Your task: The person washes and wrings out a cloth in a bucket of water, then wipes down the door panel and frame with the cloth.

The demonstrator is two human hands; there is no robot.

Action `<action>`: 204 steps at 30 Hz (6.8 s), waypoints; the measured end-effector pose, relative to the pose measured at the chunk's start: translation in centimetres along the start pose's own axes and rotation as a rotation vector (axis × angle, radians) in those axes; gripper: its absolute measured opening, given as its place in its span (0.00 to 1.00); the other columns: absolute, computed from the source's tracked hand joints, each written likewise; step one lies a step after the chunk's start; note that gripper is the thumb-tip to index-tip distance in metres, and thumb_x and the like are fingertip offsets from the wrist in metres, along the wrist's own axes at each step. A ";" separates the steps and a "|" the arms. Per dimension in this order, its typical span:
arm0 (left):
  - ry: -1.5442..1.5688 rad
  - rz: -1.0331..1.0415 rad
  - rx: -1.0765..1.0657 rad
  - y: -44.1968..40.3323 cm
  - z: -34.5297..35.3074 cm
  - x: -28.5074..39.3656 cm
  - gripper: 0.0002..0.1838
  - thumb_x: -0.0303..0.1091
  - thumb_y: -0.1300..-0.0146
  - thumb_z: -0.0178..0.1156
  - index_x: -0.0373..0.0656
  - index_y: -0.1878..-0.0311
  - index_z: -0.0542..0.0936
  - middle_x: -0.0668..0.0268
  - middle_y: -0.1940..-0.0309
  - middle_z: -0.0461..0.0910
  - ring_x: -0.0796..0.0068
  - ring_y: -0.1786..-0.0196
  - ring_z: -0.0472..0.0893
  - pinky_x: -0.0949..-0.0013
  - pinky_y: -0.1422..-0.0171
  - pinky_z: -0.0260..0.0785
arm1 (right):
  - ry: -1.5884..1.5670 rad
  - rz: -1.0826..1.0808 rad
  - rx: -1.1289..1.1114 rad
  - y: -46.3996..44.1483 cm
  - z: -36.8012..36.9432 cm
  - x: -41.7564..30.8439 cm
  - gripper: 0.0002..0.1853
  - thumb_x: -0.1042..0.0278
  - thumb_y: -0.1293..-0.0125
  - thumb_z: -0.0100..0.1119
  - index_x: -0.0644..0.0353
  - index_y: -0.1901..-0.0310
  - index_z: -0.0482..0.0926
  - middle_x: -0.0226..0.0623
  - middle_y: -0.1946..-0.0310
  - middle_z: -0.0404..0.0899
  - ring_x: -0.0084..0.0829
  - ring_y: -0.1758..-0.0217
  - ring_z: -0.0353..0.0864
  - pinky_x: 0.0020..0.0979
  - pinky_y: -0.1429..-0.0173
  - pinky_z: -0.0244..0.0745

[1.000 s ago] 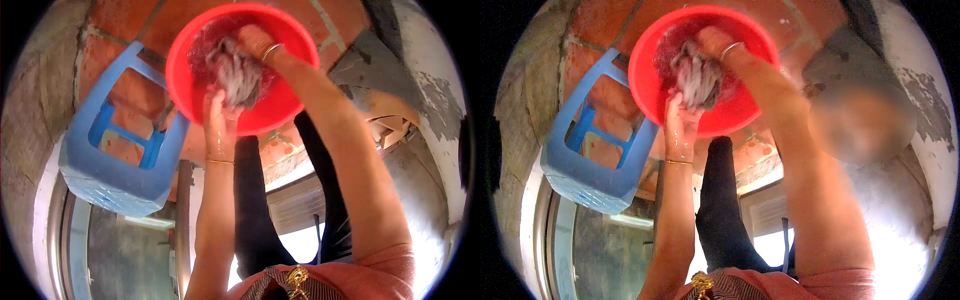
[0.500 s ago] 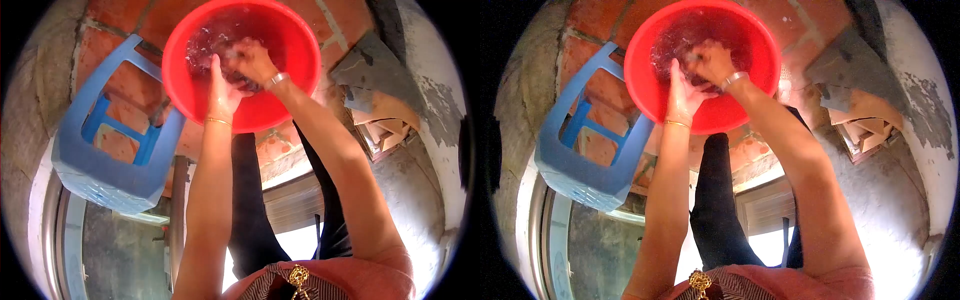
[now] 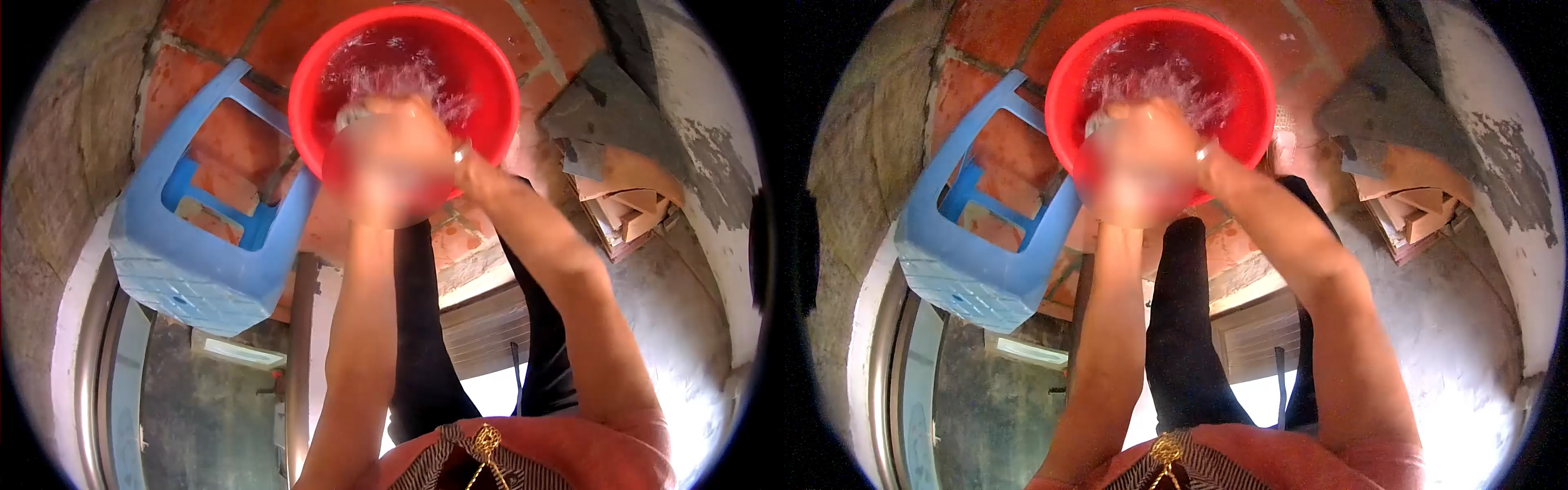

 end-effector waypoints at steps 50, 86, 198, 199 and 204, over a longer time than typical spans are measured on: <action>0.808 -0.387 -0.585 14.7 9.6 0.5 0.34 0.57 0.29 0.51 0.40 0.31 0.65 0.64 0.42 0.75 0.71 0.41 0.76 0.65 0.35 0.70 | -0.246 -0.113 -0.190 16.0 -8.6 -23.0 0.09 0.75 0.53 0.63 0.62 0.68 0.76 0.39 0.66 0.81 0.37 0.58 0.81 0.42 0.44 0.73; -0.528 0.455 0.212 10.8 9.0 1.4 0.27 0.35 0.48 0.71 0.29 0.49 0.72 0.49 0.57 0.81 0.60 0.57 0.83 0.59 0.55 0.76 | 0.896 0.088 -0.340 -3.8 1.8 -6.7 0.15 0.62 0.40 0.58 0.59 0.54 0.79 0.60 0.54 0.80 0.54 0.46 0.79 0.45 0.42 0.74; -1.869 -1.077 -1.737 65.1 15.4 -27.0 0.26 0.29 0.45 0.53 0.36 0.40 0.70 0.50 0.43 0.74 0.51 0.41 0.76 0.49 0.34 0.69 | -0.772 -0.397 2.387 79.9 14.3 -24.2 0.33 0.72 0.38 0.67 0.66 0.32 0.66 0.36 0.44 0.77 0.25 0.43 0.77 0.30 0.35 0.71; -1.834 -1.219 -1.635 65.1 14.9 -27.1 0.26 0.30 0.45 0.53 0.36 0.40 0.70 0.51 0.43 0.75 0.51 0.41 0.76 0.49 0.34 0.69 | -0.807 -0.493 2.399 79.6 14.9 -24.1 0.33 0.70 0.37 0.66 0.66 0.32 0.65 0.36 0.43 0.77 0.27 0.43 0.77 0.31 0.34 0.70; -1.833 -1.441 -1.260 64.2 12.9 -27.2 0.24 0.31 0.41 0.55 0.38 0.40 0.71 0.57 0.42 0.76 0.57 0.43 0.77 0.52 0.34 0.69 | -0.735 0.667 2.042 75.4 17.5 -18.8 0.25 0.57 0.35 0.64 0.55 0.38 0.74 0.39 0.49 0.82 0.24 0.49 0.80 0.28 0.43 0.74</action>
Point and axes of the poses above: each hand's wrist, its own y-axis away from the middle knuckle, its own z-axis out of the palm, x = y × z, the point moved 5 cm from there along -y, towards the middle knuckle
